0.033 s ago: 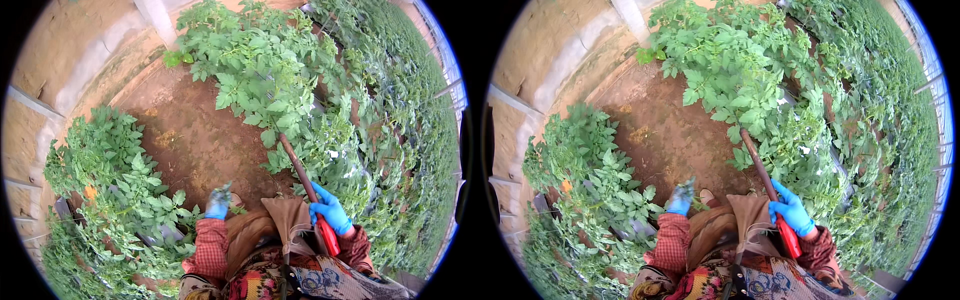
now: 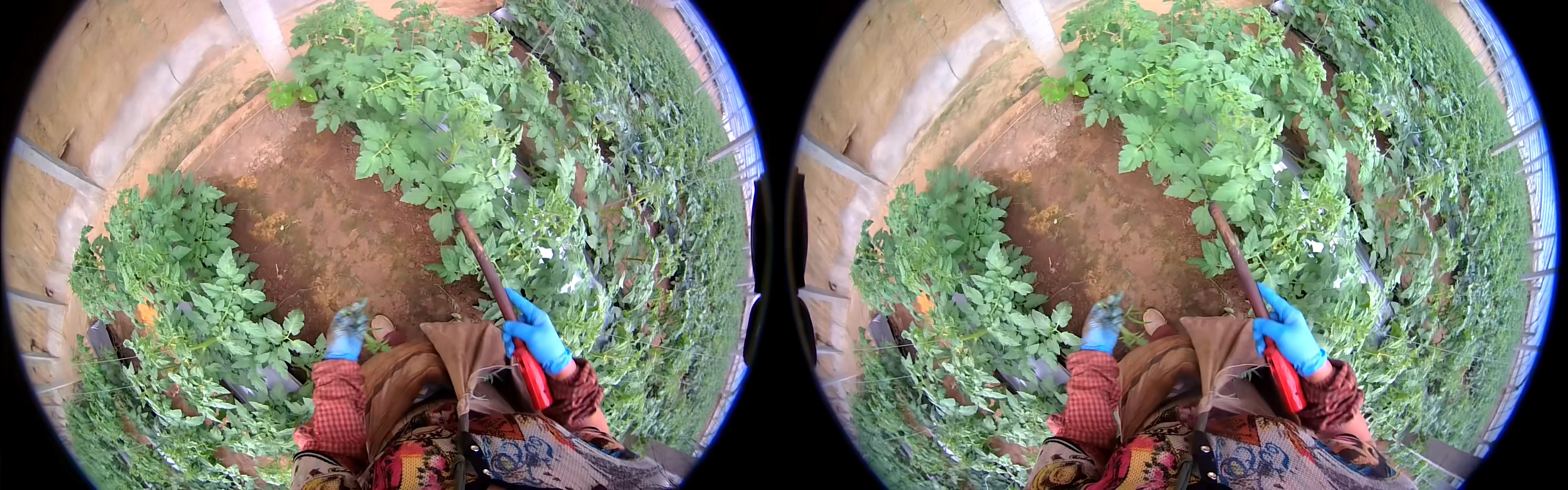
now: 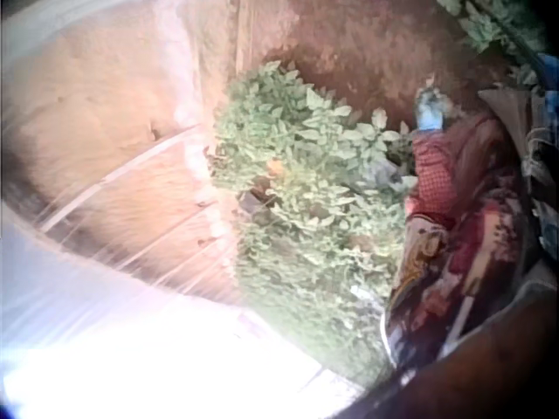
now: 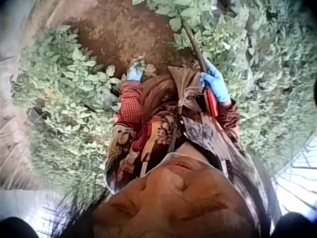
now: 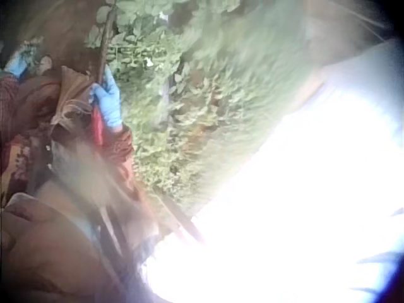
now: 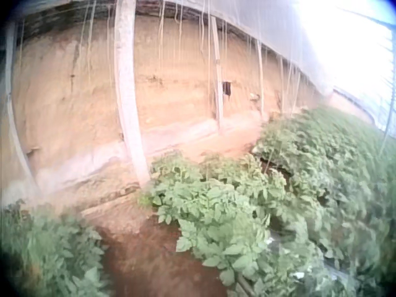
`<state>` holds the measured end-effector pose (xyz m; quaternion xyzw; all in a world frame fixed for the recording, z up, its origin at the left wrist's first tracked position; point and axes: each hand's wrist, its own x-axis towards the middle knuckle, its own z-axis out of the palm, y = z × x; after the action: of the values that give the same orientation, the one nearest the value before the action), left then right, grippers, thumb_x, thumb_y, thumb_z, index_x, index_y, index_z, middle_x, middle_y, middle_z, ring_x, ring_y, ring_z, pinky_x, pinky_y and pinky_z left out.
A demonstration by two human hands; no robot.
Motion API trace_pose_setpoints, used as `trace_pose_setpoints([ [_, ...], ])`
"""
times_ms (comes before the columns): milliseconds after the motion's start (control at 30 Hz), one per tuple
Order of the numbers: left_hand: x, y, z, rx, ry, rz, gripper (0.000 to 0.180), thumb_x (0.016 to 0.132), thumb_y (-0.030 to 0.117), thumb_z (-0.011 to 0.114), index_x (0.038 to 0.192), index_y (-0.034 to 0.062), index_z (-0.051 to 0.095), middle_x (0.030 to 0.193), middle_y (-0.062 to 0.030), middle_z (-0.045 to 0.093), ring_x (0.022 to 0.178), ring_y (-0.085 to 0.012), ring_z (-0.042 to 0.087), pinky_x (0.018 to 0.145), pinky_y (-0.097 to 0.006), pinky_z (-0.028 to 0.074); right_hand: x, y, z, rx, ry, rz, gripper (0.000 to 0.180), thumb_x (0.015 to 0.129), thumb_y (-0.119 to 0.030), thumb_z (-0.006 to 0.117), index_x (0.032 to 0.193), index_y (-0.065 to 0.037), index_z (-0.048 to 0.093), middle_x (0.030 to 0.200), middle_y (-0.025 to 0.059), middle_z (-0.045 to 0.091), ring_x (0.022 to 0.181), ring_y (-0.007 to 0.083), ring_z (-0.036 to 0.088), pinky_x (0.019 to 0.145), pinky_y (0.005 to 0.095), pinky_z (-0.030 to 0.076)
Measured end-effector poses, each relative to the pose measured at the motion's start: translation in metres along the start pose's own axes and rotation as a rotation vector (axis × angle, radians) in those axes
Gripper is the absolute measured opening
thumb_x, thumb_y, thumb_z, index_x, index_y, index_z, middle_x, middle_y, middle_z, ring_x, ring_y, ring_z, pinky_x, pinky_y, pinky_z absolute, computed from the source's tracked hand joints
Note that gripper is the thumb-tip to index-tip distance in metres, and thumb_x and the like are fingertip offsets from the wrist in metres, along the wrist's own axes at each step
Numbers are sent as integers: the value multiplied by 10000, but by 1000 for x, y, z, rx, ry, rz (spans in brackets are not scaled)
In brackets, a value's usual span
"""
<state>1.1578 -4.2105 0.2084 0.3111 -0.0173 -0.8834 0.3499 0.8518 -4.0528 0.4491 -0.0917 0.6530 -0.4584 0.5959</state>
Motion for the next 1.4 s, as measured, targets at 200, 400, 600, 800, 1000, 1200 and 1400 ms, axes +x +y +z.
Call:
trace_pose_setpoints([
  [200,-58,106,-32,34,171,244,293,711,214,688,947,63,606,1038,-108,616,558,-117,410,483,-237,327,121,-20,57,195,105,-36,638,823,6,516,1401,-96,268,672,63,543,518,164,543,440,301,475],
  [400,-61,125,-11,-56,383,226,224,809,262,621,924,70,610,1104,-101,612,625,-121,448,487,-254,324,271,-49,62,188,205,-51,524,795,16,504,1297,-23,358,637,90,522,485,206,532,404,367,461],
  [600,-7,138,7,23,490,48,215,880,279,540,956,97,626,1025,-80,657,502,-86,400,488,-225,345,379,-80,32,23,188,140,157,802,-37,525,939,-44,449,602,96,517,446,233,513,396,371,437],
  [800,64,155,49,21,559,62,284,889,279,516,1080,87,601,1078,-96,641,488,-74,343,444,-214,288,423,-113,33,155,207,186,217,809,-48,522,1017,-62,465,608,126,534,452,254,521,407,384,450],
  [1000,114,169,53,8,560,30,214,888,250,510,1014,98,594,1089,-92,634,492,-76,332,450,-210,275,414,-153,60,294,212,254,225,849,-93,523,1058,-83,441,674,60,522,529,175,524,444,312,461],
  [1200,138,194,53,15,630,20,269,888,257,501,1067,77,589,1102,-90,625,497,-75,335,453,-213,282,426,-172,79,390,241,311,128,859,-112,509,973,-82,459,662,59,532,527,183,530,465,311,472],
  [1400,155,251,51,41,471,3,322,878,237,514,1140,62,581,1131,-93,615,482,-64,309,447,-202,272,426,-185,119,398,266,296,70,869,-128,489,884,-67,460,624,59,515,511,185,513,470,312,470],
])
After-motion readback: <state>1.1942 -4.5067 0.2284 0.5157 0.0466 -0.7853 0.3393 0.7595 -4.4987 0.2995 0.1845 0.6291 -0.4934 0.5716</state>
